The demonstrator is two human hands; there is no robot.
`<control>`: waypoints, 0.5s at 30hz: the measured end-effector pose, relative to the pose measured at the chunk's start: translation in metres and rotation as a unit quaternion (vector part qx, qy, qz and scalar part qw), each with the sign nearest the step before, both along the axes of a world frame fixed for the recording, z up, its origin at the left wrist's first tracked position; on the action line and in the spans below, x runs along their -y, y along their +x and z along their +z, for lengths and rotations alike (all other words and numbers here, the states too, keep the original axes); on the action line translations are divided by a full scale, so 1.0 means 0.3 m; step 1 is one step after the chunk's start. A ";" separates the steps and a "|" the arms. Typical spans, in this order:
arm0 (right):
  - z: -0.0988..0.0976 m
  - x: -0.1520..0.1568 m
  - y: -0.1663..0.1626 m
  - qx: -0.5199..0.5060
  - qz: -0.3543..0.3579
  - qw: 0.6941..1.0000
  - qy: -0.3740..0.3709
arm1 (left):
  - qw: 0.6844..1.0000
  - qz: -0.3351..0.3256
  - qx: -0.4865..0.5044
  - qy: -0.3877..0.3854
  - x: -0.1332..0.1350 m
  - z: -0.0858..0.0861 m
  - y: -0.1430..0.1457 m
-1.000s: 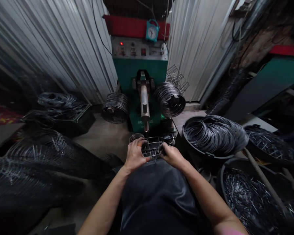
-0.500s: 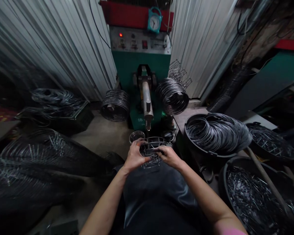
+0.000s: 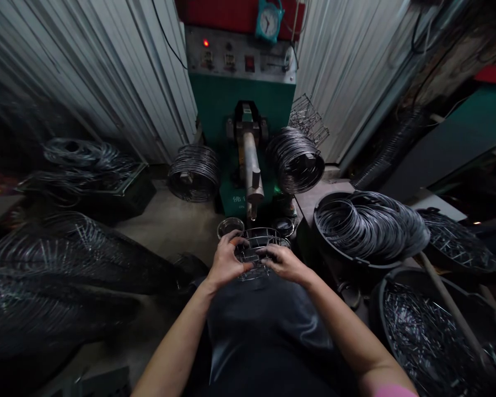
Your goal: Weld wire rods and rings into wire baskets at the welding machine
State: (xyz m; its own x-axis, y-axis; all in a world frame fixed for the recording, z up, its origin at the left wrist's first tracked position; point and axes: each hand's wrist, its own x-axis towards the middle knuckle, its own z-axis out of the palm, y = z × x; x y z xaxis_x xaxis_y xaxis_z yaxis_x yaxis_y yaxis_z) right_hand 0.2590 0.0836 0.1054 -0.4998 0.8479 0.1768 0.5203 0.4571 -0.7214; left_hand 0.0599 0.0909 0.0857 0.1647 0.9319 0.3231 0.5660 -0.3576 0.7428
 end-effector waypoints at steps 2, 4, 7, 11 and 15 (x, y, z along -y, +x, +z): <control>0.008 -0.004 0.003 0.022 0.016 1.000 0.015 | 1.000 -0.001 0.013 0.000 -0.005 -0.007 -0.005; 0.008 -0.010 0.001 0.043 0.018 0.999 0.026 | 1.000 0.001 0.021 -0.004 -0.010 -0.011 -0.008; 0.003 -0.021 -0.009 0.057 0.015 0.998 0.036 | 0.999 0.008 0.033 -0.013 -0.016 -0.016 -0.011; -0.003 -0.035 -0.024 0.044 0.023 0.998 0.048 | 0.998 0.012 0.045 -0.029 -0.028 -0.023 -0.021; -0.008 -0.051 -0.035 0.045 0.022 0.997 0.052 | 0.998 0.009 0.057 -0.028 -0.049 -0.034 -0.034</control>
